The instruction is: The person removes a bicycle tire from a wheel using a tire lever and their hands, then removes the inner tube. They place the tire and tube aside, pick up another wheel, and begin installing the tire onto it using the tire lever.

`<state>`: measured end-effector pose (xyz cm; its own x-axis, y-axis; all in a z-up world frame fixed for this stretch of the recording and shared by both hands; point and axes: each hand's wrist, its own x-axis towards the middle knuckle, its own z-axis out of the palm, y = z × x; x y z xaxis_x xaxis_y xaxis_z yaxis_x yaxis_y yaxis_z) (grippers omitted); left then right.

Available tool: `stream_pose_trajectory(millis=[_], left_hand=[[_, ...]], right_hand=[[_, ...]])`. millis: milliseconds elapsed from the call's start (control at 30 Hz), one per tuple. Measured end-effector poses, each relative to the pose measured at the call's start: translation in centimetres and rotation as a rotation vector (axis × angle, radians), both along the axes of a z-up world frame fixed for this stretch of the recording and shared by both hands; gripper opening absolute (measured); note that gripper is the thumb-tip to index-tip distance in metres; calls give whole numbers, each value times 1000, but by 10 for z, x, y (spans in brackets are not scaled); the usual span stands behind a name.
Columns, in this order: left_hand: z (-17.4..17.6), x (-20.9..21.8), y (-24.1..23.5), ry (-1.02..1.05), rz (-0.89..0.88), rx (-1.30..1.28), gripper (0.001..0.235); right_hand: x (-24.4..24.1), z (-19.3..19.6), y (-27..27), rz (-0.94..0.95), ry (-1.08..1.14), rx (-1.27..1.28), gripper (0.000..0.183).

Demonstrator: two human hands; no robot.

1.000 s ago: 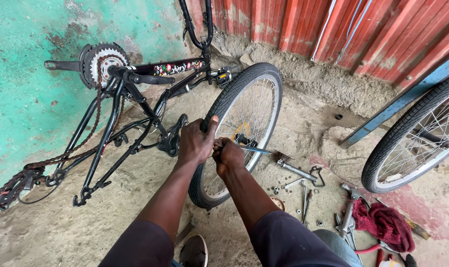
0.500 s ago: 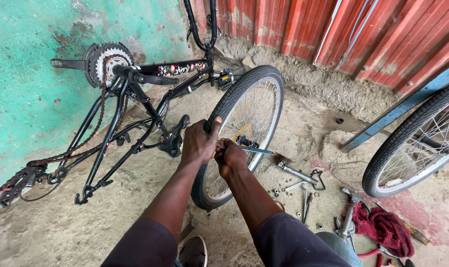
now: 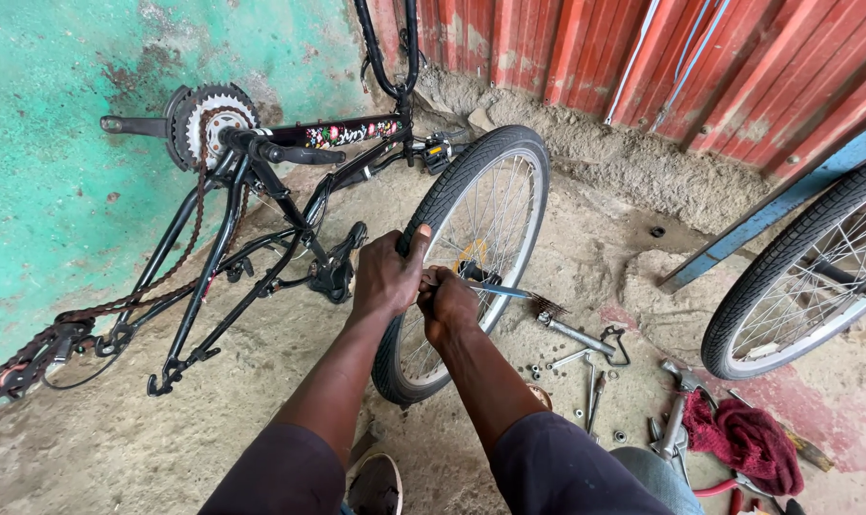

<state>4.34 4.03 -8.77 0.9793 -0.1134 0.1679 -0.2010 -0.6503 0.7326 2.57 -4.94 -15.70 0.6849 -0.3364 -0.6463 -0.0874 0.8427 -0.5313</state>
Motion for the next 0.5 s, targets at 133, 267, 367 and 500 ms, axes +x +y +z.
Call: stream_pose_trajectory(millis=[133, 267, 367, 500], left_hand=[[0, 1, -1, -23, -9, 4, 67], [3, 0, -3, -5, 3, 36, 68], [4, -2, -5, 9, 3, 36, 69], [3, 0, -5, 13, 1, 34, 69]], right_hand=[[1, 0, 1, -45, 8, 8, 17], [1, 3, 2, -83, 11, 67, 20], [6, -3, 1, -81, -8, 100, 21], [12, -12, 0, -69, -15, 123, 21]])
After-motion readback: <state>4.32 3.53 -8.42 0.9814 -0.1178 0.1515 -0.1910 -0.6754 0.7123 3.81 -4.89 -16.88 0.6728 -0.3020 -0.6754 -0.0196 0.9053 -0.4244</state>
